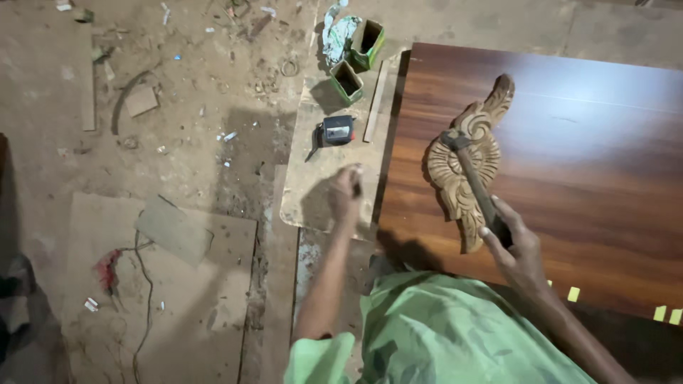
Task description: The person attaches a carved wooden ornament to a wood panel by measuring its position with a tape measure and a wooden strip, then securing it using a hammer and small nails.
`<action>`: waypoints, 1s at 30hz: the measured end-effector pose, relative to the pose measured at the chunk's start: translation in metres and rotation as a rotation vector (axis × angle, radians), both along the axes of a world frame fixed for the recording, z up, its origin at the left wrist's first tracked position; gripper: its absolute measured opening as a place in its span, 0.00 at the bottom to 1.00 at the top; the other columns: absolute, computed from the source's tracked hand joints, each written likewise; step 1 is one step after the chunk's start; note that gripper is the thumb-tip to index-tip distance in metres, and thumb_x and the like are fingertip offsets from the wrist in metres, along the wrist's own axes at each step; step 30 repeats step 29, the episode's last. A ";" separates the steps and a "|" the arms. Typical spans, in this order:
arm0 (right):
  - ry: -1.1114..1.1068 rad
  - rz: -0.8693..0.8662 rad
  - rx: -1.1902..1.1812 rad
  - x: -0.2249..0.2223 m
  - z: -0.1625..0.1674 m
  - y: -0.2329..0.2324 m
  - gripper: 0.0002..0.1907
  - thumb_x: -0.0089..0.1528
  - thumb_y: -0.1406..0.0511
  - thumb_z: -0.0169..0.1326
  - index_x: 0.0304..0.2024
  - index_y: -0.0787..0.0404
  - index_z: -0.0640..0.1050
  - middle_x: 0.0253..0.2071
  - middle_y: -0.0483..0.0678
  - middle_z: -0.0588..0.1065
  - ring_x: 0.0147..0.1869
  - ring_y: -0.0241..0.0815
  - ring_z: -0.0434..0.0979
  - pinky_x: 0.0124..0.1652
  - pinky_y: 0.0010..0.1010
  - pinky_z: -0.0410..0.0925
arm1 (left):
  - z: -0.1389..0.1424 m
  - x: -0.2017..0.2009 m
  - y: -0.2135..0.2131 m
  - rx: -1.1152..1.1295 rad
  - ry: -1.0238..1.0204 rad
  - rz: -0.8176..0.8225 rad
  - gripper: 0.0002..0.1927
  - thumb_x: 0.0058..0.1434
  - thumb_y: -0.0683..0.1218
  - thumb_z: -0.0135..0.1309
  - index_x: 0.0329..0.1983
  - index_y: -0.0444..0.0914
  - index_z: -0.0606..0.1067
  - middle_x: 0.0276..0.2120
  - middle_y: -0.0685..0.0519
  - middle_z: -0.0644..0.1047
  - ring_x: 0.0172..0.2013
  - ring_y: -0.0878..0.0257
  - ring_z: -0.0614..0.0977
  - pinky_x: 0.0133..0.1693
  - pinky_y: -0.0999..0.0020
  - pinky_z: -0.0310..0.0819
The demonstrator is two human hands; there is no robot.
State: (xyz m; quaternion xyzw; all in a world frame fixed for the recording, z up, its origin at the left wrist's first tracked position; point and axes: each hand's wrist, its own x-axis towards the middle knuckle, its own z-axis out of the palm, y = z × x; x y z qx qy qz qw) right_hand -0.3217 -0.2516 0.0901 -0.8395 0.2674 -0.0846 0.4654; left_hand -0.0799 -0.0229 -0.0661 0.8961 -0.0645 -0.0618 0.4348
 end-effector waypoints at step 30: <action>-0.058 -0.565 0.169 -0.243 -0.023 -0.032 0.30 0.64 0.61 0.57 0.68 0.60 0.68 0.59 0.56 0.77 0.62 0.51 0.78 0.60 0.37 0.68 | 0.257 -0.313 -0.222 -1.158 0.098 -2.097 0.04 0.67 0.39 0.58 0.43 0.39 0.76 0.46 0.53 0.79 0.45 0.55 0.86 0.49 0.60 0.82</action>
